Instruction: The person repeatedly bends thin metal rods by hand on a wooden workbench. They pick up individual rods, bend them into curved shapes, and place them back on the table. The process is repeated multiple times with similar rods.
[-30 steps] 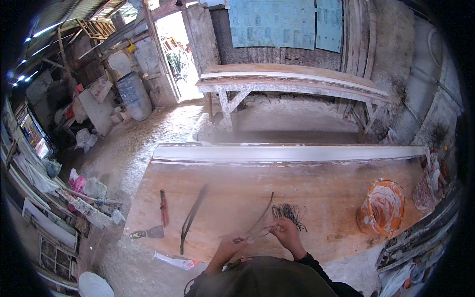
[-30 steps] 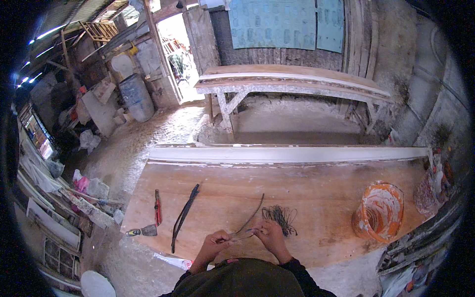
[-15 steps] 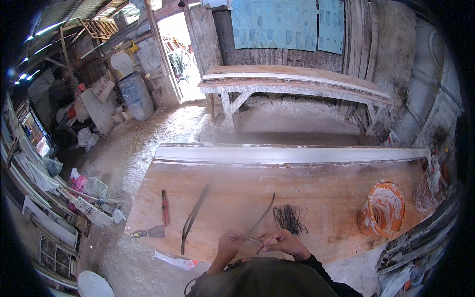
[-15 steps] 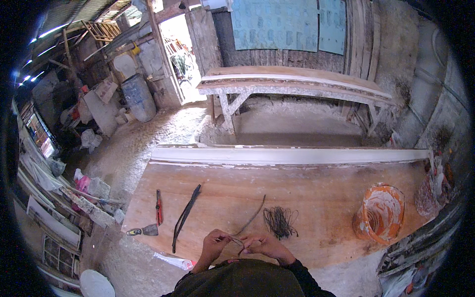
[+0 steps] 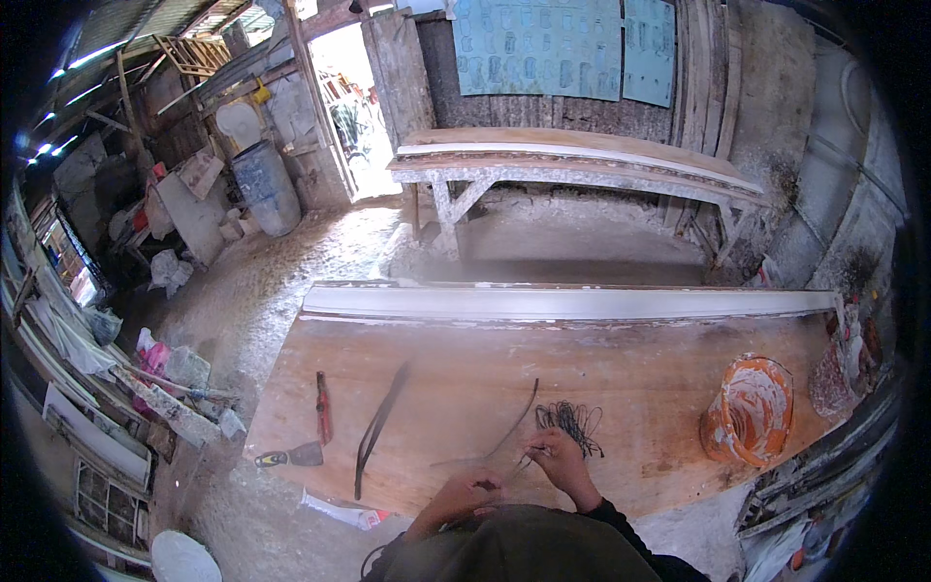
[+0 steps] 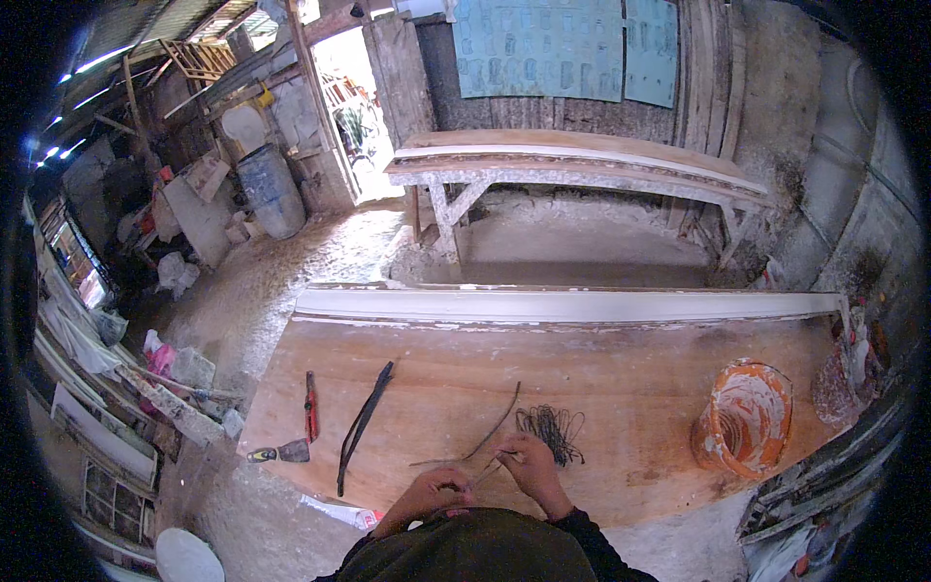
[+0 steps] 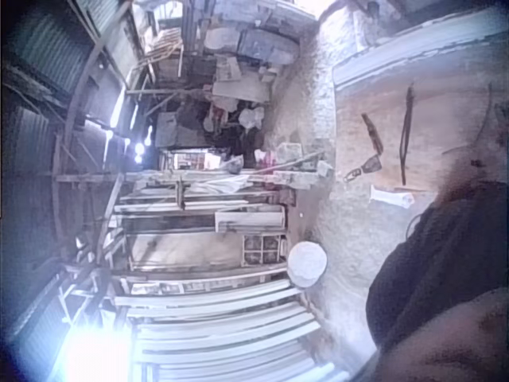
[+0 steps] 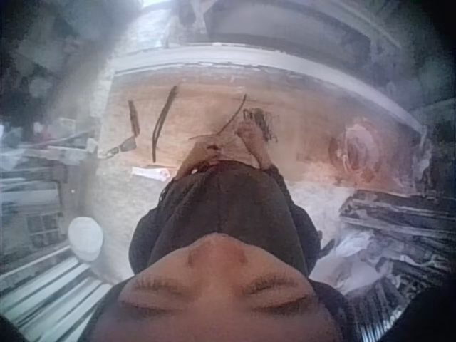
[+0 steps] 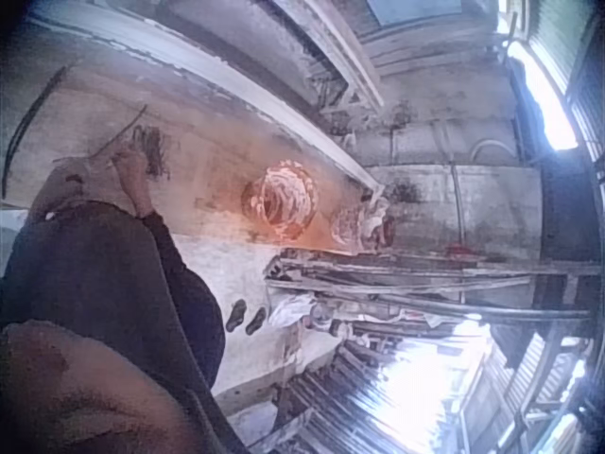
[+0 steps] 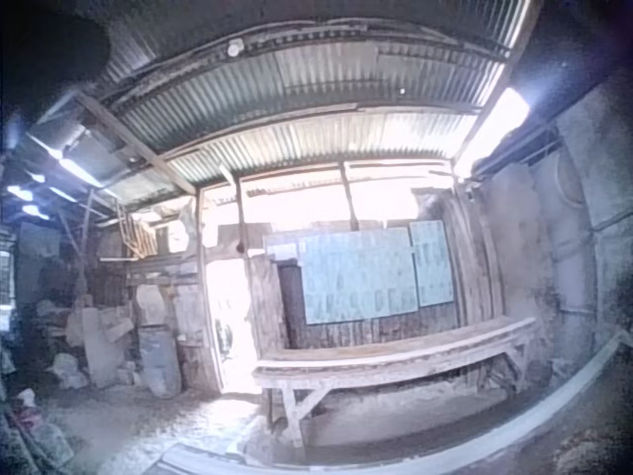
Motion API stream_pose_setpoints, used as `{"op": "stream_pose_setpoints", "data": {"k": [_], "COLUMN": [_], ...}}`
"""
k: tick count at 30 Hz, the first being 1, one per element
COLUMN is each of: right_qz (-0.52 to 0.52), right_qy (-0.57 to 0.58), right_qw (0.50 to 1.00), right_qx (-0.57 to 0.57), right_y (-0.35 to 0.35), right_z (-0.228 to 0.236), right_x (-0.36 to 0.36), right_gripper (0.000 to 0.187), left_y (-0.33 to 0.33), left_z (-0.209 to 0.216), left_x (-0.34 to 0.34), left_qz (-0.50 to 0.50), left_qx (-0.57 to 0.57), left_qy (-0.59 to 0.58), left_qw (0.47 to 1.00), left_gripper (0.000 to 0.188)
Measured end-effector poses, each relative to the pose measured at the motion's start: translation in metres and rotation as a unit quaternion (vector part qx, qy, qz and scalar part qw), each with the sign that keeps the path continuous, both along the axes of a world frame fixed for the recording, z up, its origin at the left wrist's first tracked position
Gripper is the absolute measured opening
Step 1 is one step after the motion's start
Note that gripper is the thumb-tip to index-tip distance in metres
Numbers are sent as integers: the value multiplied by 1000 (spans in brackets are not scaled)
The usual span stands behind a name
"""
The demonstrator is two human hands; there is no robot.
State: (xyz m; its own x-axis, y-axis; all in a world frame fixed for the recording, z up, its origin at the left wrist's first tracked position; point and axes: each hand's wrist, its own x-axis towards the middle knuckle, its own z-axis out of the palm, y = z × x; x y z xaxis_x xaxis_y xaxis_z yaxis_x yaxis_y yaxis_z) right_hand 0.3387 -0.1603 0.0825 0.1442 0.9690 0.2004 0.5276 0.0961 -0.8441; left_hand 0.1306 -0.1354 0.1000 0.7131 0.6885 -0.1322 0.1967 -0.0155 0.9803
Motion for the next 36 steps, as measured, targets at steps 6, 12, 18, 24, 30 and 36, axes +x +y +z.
{"op": "stream_pose_setpoints", "data": {"k": [6, 12, 18, 24, 30, 36], "right_qz": [213, 323, 222, -7, -72, -36], "right_qy": [238, 289, 334, 75, -62, 75], "right_qw": [935, 876, 892, 997, 994, 996], "right_qx": [-156, -210, -209, -33, 55, 22], "right_y": [-7, -17, -16, -4, 1, 4], "right_z": [10, 49, 52, 6, 8, 2], "right_x": [15, -8, -5, -6, -12, -4], "right_gripper": [16, 18, 11, 10, 9, 14], "left_y": [13, 20, 10, 5, -7, -4], "left_z": [-14, -56, -40, -14, 5, 9], "left_x": [-9, -5, 8, 15, 24, 13], "left_qz": [270, 337, 303, 118, -111, 133], "left_qx": [60, 25, 91, 164, 18, -154], "left_qy": [55, -11, 19, -30, -112, -24], "left_qw": [959, 941, 948, 979, 987, 979], "left_gripper": [10, 7, 17, 10, 16, 14]}}
